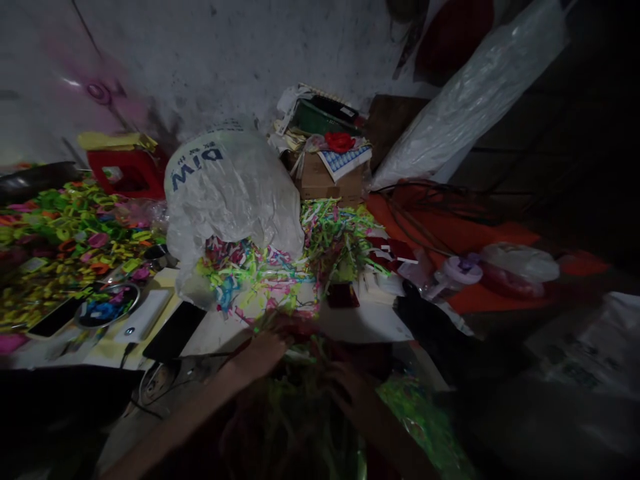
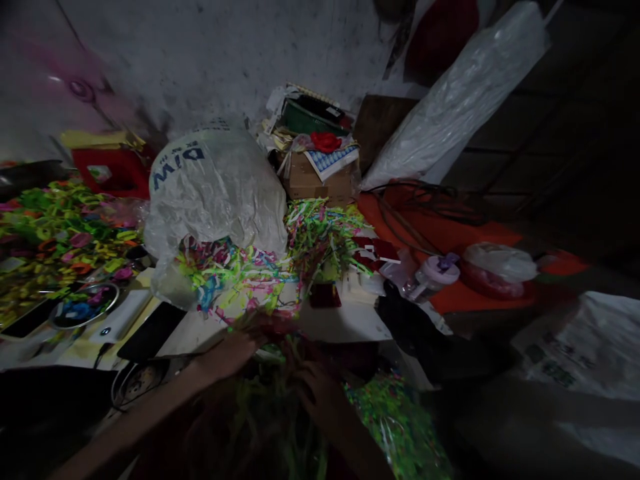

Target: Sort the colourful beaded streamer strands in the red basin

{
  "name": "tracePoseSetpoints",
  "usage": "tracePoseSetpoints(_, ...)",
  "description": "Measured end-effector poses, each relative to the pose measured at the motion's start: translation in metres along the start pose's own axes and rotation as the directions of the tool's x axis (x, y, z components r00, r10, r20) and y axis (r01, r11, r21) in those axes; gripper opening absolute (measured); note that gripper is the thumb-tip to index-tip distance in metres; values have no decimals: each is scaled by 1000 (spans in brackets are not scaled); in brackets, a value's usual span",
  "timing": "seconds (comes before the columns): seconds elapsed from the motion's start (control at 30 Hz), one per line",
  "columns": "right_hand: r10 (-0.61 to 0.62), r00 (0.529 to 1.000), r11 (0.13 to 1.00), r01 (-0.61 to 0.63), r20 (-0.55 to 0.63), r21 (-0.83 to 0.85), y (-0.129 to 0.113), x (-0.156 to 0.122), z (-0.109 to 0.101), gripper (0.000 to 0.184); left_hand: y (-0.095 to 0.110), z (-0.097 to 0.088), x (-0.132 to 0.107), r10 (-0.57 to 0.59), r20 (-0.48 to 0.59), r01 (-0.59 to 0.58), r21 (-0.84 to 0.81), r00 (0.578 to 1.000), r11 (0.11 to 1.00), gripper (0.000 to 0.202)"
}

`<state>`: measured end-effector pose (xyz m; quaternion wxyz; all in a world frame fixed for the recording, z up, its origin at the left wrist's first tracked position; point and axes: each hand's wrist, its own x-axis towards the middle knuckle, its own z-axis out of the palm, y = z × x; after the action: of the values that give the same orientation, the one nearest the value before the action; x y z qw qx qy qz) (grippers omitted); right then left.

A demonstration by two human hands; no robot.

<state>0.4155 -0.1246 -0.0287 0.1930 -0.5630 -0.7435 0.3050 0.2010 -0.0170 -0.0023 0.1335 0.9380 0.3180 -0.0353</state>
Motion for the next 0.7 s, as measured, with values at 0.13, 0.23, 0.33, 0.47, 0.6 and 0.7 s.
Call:
tracePoseSetpoints(0.13, 58, 993, 998, -59, 99, 7, -2, -5, -5, 36, -1, 3, 5, 15, 11, -15, 47, 1000, 999, 35)
tracePoseSetpoints(0.23, 122, 983, 992, -117, 141, -46, 1, -7, -2, 42, -4, -3, -1, 10, -32, -8, 44, 999, 999, 31)
tracePoseSetpoints(0.33, 123, 988, 992, -121, 96, -33, 6, -8, 4, 37, -5, -12, -9, -22, -86, 22, -11, 996, 1000, 42)
tracePoseSetpoints(0.47, 40, 999, 997, -39, -23, 60, 8, -9, 5, 38, 4, -22, -22, -97, -123, 74, -177, 988, 981, 39)
tracePoseSetpoints(0.6, 30, 998, 989, -22, -47, 149, -5, -12, -11, 21, 25, -32, -33, -183, -149, 110, -399, 972, 911, 49)
tracePoseSetpoints(0.7, 53, 998, 959, -40, -40, 280, -23, -11, -26, 14, 39, -36, -32, -180, -87, 74, -678, 980, 731, 45)
